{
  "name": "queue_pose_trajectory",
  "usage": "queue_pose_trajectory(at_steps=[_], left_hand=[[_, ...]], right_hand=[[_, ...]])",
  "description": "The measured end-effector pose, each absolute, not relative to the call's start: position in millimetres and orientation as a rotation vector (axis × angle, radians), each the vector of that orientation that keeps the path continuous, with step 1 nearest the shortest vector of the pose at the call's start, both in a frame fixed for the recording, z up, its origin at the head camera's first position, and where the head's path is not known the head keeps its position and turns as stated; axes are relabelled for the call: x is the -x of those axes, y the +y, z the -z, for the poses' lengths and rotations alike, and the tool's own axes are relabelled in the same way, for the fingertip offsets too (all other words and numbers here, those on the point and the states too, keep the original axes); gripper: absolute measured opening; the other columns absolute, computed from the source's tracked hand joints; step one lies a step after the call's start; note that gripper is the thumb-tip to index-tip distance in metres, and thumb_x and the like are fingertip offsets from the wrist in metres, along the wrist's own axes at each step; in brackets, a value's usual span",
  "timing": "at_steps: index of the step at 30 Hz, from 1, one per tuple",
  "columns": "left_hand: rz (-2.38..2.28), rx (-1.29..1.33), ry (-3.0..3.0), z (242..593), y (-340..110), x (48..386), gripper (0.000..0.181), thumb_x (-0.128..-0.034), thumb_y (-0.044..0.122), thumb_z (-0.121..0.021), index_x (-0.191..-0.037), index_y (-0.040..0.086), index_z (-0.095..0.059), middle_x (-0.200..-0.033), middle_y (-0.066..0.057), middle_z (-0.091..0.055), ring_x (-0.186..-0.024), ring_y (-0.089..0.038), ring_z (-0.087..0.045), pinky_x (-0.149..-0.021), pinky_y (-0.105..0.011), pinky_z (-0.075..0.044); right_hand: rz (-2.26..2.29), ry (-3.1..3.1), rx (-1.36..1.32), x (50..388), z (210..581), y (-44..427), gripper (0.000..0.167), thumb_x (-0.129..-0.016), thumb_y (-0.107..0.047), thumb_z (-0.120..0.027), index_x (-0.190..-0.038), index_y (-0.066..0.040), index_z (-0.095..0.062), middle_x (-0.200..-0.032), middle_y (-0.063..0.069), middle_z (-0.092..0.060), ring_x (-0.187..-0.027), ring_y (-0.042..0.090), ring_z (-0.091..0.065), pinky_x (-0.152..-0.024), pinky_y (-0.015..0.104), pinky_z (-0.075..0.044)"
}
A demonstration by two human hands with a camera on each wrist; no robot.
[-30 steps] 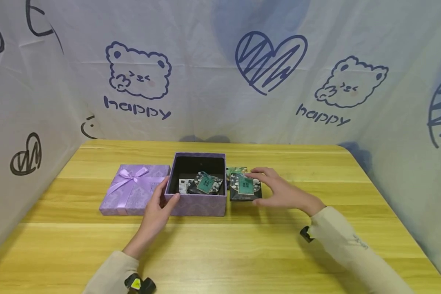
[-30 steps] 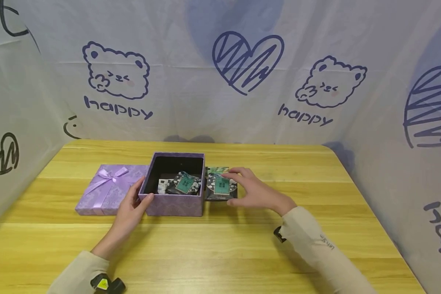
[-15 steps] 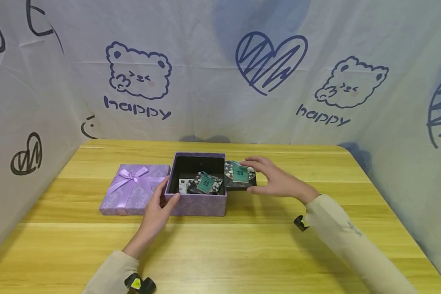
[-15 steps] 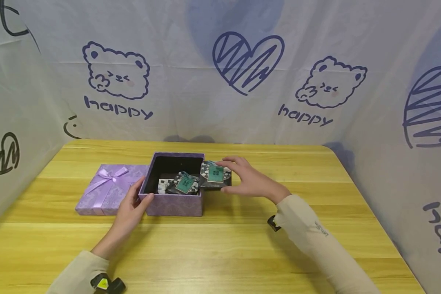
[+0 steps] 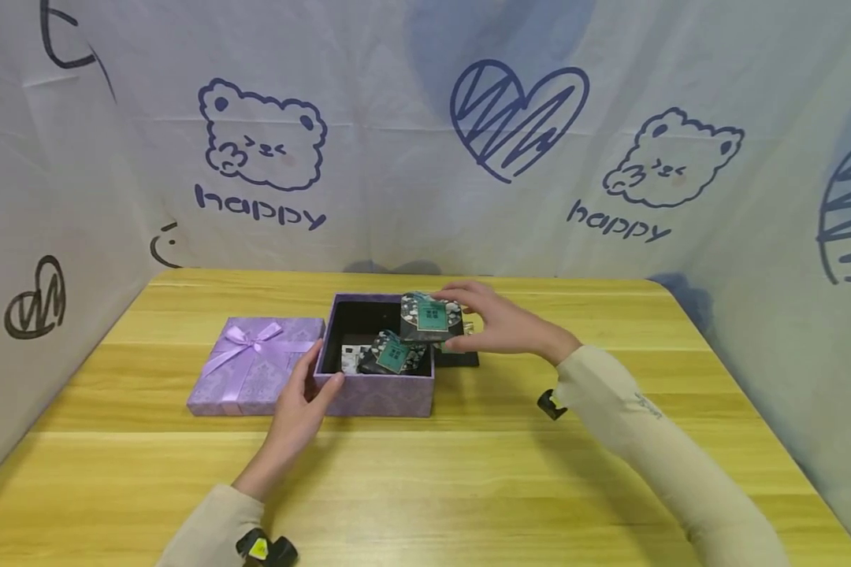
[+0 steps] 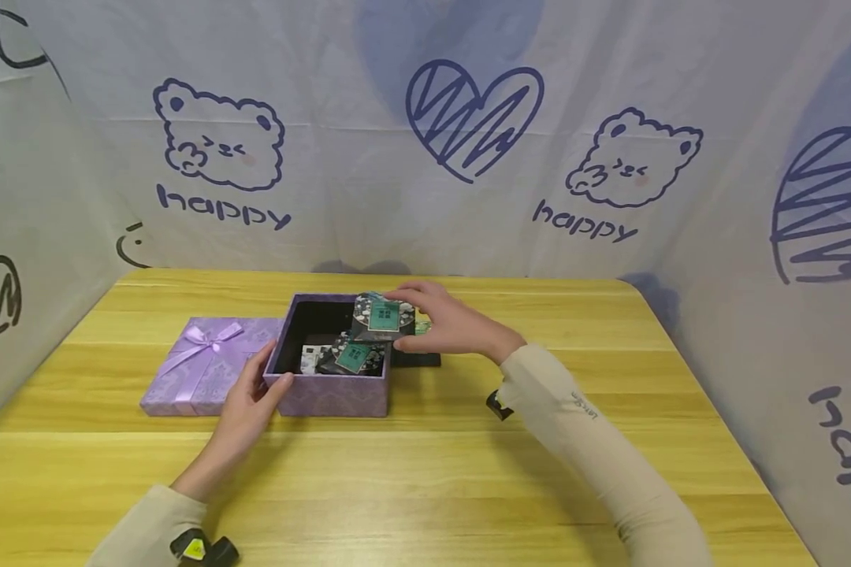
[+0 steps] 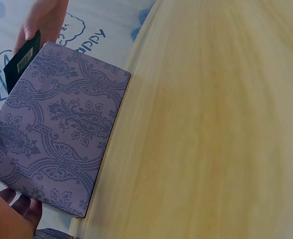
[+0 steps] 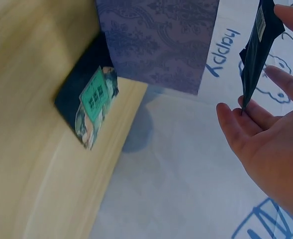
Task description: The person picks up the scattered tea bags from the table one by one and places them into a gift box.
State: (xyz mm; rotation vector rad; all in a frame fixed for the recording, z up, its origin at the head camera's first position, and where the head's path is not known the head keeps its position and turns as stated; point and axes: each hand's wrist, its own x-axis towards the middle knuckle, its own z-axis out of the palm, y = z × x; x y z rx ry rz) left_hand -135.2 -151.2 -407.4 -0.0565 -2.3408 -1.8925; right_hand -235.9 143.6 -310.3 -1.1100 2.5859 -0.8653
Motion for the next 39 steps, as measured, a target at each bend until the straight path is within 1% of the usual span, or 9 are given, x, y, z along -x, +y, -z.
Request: queue_pose_trajectory(at_steps=[4, 8, 12, 15, 18, 22, 25, 30, 39], left_hand=[[1.872, 0.048, -2.353, 407.0, -152.1, 135.0, 0.062, -0.0968, 0.012, -0.059, -0.151, 0.005, -0.03, -0.147, -0.022, -0.039, -0.116, -0.03, -0.05, -0.088, -0.012, -0.04], [1.876, 0.051, -2.358, 406.6, -152.0, 135.1, 0.062, -0.0969, 0.012, -0.059, -0.151, 0.005, -0.03, -0.146, -0.023, -0.04, -0.115, -0.031, -0.05, -0.088, -0.012, -0.041], [1.886, 0.057, -2.355, 406.3, -151.8, 135.0, 0.062, -0.0972, 0.012, -0.059, -0.151, 0.005, -0.029, -0.147, -0.023, -0.039, -0.118, -0.031, -0.049, -0.089, -0.012, -0.04], [1.89, 0.059, -2.353, 406.1, -151.9, 134.9, 0.062, -0.0973, 0.012, -0.059, -0.151, 0.005, -0.029, -0.147, -0.022, -0.038, -0.119, -0.031, -0.049, -0.089, -0.011, -0.039], [1.891, 0.055, -2.357, 406.0, -151.9, 134.9, 0.062, -0.0974, 0.012, -0.059, -0.151, 0.005, -0.029, -0.147, -0.022, -0.038, -0.117, -0.031, -0.05, -0.088, -0.012, -0.04], [1.892, 0.049, -2.363, 405.5, -151.7, 134.9, 0.062, -0.0974, 0.013, -0.059, -0.151, 0.004, -0.028, -0.147, -0.023, -0.038, -0.117, -0.031, -0.05, -0.088, -0.012, -0.04], [1.891, 0.048, -2.368, 405.0, -151.5, 134.8, 0.062, -0.0973, 0.013, -0.059, -0.151, 0.004, -0.028, -0.147, -0.023, -0.039, -0.117, -0.031, -0.05, -0.087, -0.012, -0.041], [1.872, 0.046, -2.376, 404.6, -152.3, 134.8, 0.062, -0.0972, 0.013, -0.059, -0.151, 0.005, -0.029, -0.146, -0.023, -0.04, -0.113, -0.03, -0.051, -0.085, -0.012, -0.042], [1.876, 0.073, -2.367, 404.4, -152.5, 135.7, 0.063, -0.0975, 0.013, -0.059, -0.151, 0.004, -0.028, -0.15, -0.021, -0.035, -0.12, -0.031, -0.048, -0.088, -0.01, -0.039]], right_hand=[[0.86, 2.522, 1.126, 239.6, 312.3, 132.7, 0.071, -0.088, -0.031, -0.069, -0.149, -0.013, -0.038, -0.151, 0.015, -0.029, -0.132, 0.03, -0.034, -0.104, 0.05, -0.036], [0.873, 2.472, 1.133, 241.3, 314.2, 123.6, 0.07, -0.088, -0.029, -0.069, -0.148, -0.011, -0.038, -0.151, 0.017, -0.027, -0.132, 0.03, -0.034, -0.106, 0.047, -0.035], [0.882, 2.447, 1.14, 244.1, 314.1, 115.9, 0.07, -0.089, -0.027, -0.068, -0.149, -0.01, -0.037, -0.152, 0.018, -0.026, -0.133, 0.031, -0.032, -0.106, 0.048, -0.034], [0.888, 2.429, 1.128, 247.0, 312.0, 108.9, 0.069, -0.09, -0.027, -0.068, -0.149, -0.011, -0.037, -0.152, 0.017, -0.026, -0.134, 0.029, -0.032, -0.107, 0.047, -0.033], [0.9, 2.404, 1.107, 249.6, 309.4, 101.0, 0.068, -0.09, -0.029, -0.067, -0.15, -0.014, -0.036, -0.153, 0.012, -0.027, -0.134, 0.026, -0.033, -0.107, 0.043, -0.034], [0.963, 2.346, 1.072, 254.0, 309.7, 92.3, 0.067, -0.092, -0.028, -0.066, -0.15, -0.013, -0.036, -0.153, 0.008, -0.03, -0.135, 0.024, -0.033, -0.107, 0.041, -0.034], [1.008, 2.321, 1.036, 256.5, 310.9, 87.1, 0.067, -0.092, -0.027, -0.066, -0.15, -0.012, -0.037, -0.152, 0.008, -0.032, -0.134, 0.023, -0.035, -0.106, 0.04, -0.036], [1.019, 2.316, 1.007, 259.8, 313.2, 79.1, 0.067, -0.091, -0.027, -0.067, -0.149, -0.013, -0.037, -0.152, 0.007, -0.033, -0.133, 0.023, -0.037, -0.105, 0.039, -0.037], [0.978, 2.309, 1.007, 264.5, 319.1, 67.7, 0.067, -0.091, -0.026, -0.067, -0.149, -0.011, -0.037, -0.153, 0.009, -0.031, -0.136, 0.024, -0.033, -0.106, 0.038, -0.036]])
